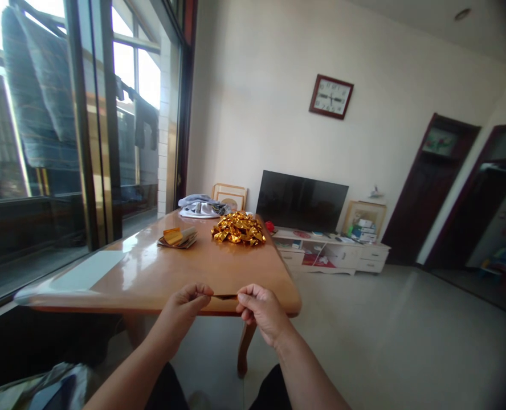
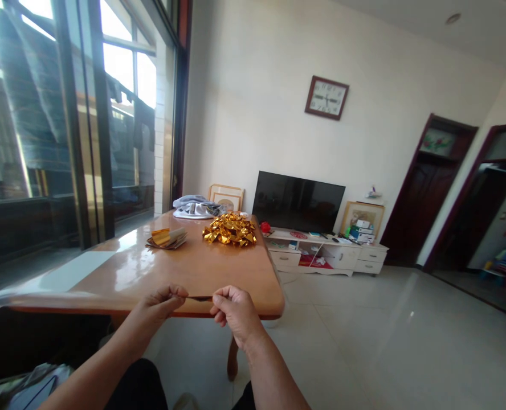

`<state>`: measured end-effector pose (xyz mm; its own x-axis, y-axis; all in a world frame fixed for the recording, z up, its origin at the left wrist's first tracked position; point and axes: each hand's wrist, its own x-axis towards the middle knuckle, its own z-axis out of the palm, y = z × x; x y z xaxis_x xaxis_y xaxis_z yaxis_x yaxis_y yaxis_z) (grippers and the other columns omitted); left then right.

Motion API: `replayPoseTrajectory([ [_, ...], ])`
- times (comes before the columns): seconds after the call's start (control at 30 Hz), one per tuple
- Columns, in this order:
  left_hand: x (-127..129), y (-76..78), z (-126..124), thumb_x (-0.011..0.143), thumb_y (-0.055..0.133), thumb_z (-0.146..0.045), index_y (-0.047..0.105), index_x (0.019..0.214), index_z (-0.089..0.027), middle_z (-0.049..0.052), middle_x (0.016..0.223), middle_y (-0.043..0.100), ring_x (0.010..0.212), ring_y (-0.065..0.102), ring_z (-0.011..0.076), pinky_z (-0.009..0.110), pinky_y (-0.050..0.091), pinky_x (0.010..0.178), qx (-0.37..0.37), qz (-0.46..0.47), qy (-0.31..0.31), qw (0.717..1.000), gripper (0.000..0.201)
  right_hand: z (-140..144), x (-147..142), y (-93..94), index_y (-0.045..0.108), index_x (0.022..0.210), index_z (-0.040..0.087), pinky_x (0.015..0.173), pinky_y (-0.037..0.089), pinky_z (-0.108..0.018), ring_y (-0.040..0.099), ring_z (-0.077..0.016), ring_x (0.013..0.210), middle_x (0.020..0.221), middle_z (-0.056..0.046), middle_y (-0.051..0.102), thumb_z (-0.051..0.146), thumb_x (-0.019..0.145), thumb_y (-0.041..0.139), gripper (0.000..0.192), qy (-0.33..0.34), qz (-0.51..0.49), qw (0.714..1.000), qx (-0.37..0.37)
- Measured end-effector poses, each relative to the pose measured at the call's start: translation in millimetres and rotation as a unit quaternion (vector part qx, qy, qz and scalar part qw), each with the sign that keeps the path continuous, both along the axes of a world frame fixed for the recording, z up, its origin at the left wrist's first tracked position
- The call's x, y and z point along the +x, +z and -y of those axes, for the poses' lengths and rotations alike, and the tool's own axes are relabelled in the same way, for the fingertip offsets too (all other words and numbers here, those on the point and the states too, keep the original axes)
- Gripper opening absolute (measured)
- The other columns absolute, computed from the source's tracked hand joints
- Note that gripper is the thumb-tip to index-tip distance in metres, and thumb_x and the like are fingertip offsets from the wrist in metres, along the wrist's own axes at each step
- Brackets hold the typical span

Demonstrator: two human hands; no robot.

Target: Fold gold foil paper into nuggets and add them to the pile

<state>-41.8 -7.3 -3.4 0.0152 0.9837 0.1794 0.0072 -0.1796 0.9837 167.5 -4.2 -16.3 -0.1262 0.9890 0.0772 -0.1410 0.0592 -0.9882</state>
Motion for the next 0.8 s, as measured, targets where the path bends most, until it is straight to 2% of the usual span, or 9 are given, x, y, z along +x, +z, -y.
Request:
replayPoseTrajectory([
  [0.07, 2, 2.5, 1, 0.071, 0.074, -0.038, 0.068, 0.084, -0.019, -0.004, 0.066, 0.061, 0.061, 0.053, 0.0145, 0.026, 0.039, 0.061, -0.021, 0.027, -0.007, 0.999, 0.023, -1, -1, 0.3, 0.065, 0.090, 0.016, 0.046, 0.034, -0.019, 0.056, -0.0099, 0.049, 0.067, -0.001, 0.070, 0.046, 0.075, 0.076, 0.035, -0.005, -0.009, 1.000, 0.004],
  [0.2, 5, 4.1, 1, 0.069, 0.076, -0.035, 0.066, 0.084, -0.019, 0.000, 0.073, 0.068, 0.074, 0.063, 0.0188, 0.029, 0.047, 0.071, -0.038, 0.072, -0.027, 0.996, 0.024, -2, -4, 1.1, 0.064, 0.090, 0.016, 0.048, 0.039, -0.020, 0.060, -0.0110, 0.053, 0.071, -0.002, 0.070, 0.043, 0.073, 0.077, 0.034, -0.009, -0.026, 0.999, 0.017],
  [0.3, 5, 2.8, -2, 0.070, 0.076, -0.037, 0.065, 0.083, -0.019, -0.001, 0.072, 0.066, 0.070, 0.061, 0.0180, 0.028, 0.046, 0.070, -0.013, 0.053, -0.028, 0.998, 0.025, -1, -7, 2.2, 0.064, 0.089, 0.016, 0.051, 0.043, -0.021, 0.062, -0.0118, 0.057, 0.073, -0.002, 0.069, 0.041, 0.073, 0.077, 0.033, -0.016, -0.031, 0.999, 0.023],
  [0.5, 4, 0.7, -4, 0.068, 0.076, -0.040, 0.063, 0.082, -0.019, -0.003, 0.070, 0.061, 0.066, 0.057, 0.0168, 0.027, 0.042, 0.065, 0.023, 0.024, 0.014, 0.999, 0.028, 1, -12, 2.4, 0.064, 0.090, 0.017, 0.057, 0.048, -0.024, 0.063, -0.0134, 0.063, 0.070, 0.000, 0.065, 0.037, 0.073, 0.078, 0.030, -0.016, -0.005, 0.999, 0.036],
  [0.8, 7, -5.7, -7, 0.075, 0.071, -0.041, 0.061, 0.077, -0.020, -0.003, 0.068, 0.057, 0.064, 0.053, 0.0167, 0.026, 0.038, 0.060, 0.078, -0.024, 0.058, 0.995, 0.024, -2, -26, -2.0, 0.061, 0.087, 0.019, 0.055, 0.044, -0.024, 0.057, -0.0128, 0.057, 0.065, 0.003, 0.061, 0.028, 0.077, 0.071, 0.017, -0.055, 0.032, 0.996, 0.063],
])
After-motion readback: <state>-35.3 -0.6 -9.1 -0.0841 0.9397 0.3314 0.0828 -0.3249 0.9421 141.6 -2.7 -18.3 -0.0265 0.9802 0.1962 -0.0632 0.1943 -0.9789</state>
